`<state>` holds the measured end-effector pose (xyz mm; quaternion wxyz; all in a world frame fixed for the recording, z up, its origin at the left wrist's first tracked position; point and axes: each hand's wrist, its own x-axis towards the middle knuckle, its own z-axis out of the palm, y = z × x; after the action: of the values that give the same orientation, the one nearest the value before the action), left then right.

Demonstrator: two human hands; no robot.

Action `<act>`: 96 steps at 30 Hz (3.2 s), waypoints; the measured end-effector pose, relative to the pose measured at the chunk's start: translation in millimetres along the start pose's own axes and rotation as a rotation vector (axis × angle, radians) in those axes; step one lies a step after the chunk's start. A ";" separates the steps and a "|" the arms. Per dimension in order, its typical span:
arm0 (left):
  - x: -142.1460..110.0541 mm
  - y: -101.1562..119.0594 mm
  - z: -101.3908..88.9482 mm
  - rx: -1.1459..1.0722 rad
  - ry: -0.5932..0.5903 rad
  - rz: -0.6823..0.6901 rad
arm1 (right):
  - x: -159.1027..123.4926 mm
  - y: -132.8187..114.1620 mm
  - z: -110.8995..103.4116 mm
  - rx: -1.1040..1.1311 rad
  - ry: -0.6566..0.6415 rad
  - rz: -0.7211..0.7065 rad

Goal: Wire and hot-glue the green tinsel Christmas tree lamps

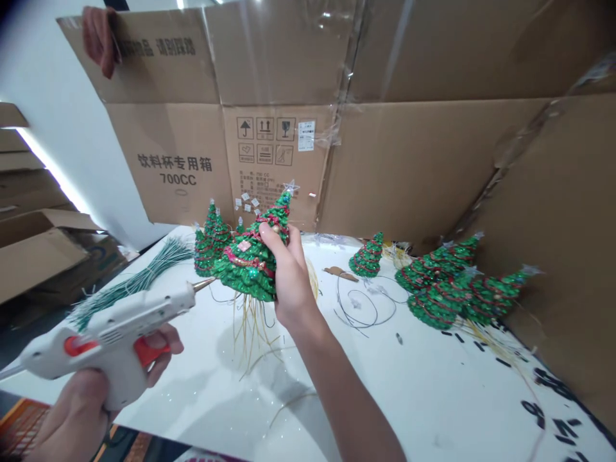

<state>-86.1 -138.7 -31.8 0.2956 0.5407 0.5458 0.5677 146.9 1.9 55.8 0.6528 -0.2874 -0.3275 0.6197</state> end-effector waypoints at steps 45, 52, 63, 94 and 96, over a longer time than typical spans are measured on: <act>39.1 -8.3 11.8 -0.534 -0.396 -0.005 | -7.7 1.8 1.5 -0.044 -0.053 0.031; 36.0 3.3 14.4 -0.489 -0.334 -0.019 | -7.9 1.3 2.2 -0.051 -0.059 0.026; 58.4 -27.4 11.4 -0.512 -0.400 -0.087 | -8.3 1.0 2.2 -0.073 -0.055 0.033; 16.6 27.9 22.0 -0.354 -0.124 -0.085 | -7.7 0.3 2.9 -0.100 -0.053 0.009; 17.8 27.7 20.8 -0.363 -0.156 -0.090 | -7.2 0.4 2.9 -0.107 -0.049 0.003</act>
<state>-63.8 -122.3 -4.4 0.4547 0.4960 0.4339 0.5992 144.3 -5.3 56.8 0.6273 -0.3074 -0.3756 0.6091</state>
